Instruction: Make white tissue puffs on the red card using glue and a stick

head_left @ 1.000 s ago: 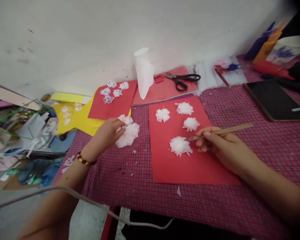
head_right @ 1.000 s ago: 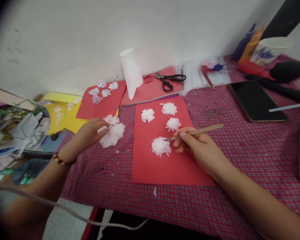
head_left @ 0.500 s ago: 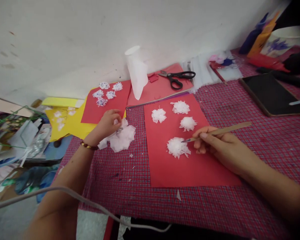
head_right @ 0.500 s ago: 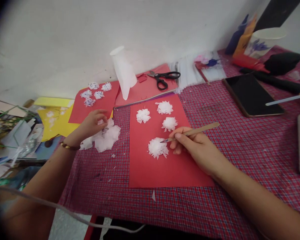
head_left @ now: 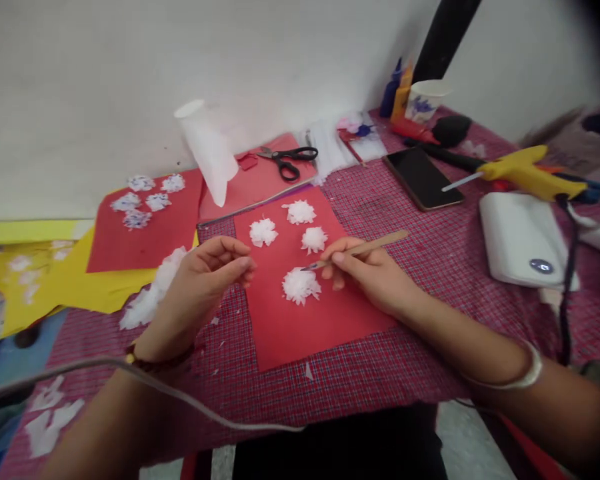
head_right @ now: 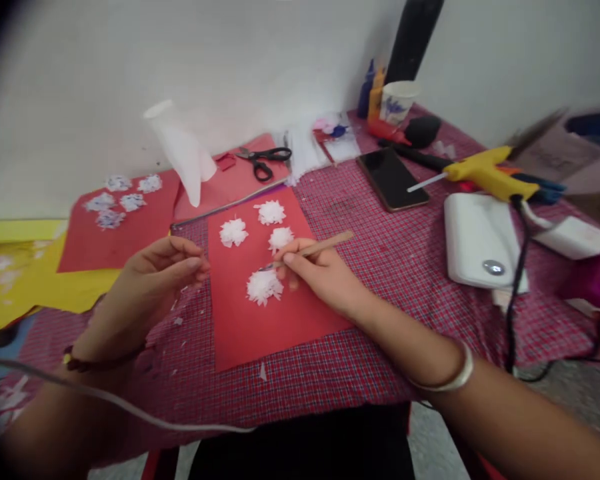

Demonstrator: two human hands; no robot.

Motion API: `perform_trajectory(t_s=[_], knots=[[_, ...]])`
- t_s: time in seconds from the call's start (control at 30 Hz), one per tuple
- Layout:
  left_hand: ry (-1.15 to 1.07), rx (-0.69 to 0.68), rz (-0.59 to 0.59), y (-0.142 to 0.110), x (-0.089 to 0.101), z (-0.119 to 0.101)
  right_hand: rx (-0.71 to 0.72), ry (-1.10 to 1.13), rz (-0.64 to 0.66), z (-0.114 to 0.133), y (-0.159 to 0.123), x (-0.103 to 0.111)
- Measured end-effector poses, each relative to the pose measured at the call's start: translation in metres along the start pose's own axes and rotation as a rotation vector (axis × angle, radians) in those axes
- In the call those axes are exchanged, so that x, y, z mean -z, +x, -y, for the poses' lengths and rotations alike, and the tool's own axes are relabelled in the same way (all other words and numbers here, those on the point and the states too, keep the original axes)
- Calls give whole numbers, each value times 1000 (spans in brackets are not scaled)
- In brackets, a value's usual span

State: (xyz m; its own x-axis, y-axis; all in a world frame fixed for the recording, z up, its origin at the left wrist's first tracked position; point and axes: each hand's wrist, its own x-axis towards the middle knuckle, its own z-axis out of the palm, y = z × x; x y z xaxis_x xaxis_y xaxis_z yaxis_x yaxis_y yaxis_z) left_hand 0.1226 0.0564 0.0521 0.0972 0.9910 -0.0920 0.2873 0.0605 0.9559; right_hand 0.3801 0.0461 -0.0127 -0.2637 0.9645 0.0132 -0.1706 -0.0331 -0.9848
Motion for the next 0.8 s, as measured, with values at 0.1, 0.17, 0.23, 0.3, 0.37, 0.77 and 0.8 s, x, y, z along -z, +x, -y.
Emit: perform_trajectory(t_s=[0.1, 0.17, 0.23, 0.3, 0.37, 0.77, 0.8], knots=[[335, -163, 137, -10, 6, 8, -10, -28, -28, 0, -2, 2], [595, -244, 299, -17, 25, 17, -31, -38, -35, -2, -1, 3], [804, -258, 338, -18, 53, 25, -45, -40, -16, -5, 1, 3], [955, -202, 184, -9, 86, 32, -48, -38, -5, -9, 3, 4], [1017, -135, 60, 10, 117, 39, -61, -38, -16, -11, 3, 5], [1118, -264, 248, 73, 148, 70, -129, -83, -90, -14, 3, 10], [1121, -262, 244, 74, 149, 71, -130, -83, -89, -14, 3, 10]])
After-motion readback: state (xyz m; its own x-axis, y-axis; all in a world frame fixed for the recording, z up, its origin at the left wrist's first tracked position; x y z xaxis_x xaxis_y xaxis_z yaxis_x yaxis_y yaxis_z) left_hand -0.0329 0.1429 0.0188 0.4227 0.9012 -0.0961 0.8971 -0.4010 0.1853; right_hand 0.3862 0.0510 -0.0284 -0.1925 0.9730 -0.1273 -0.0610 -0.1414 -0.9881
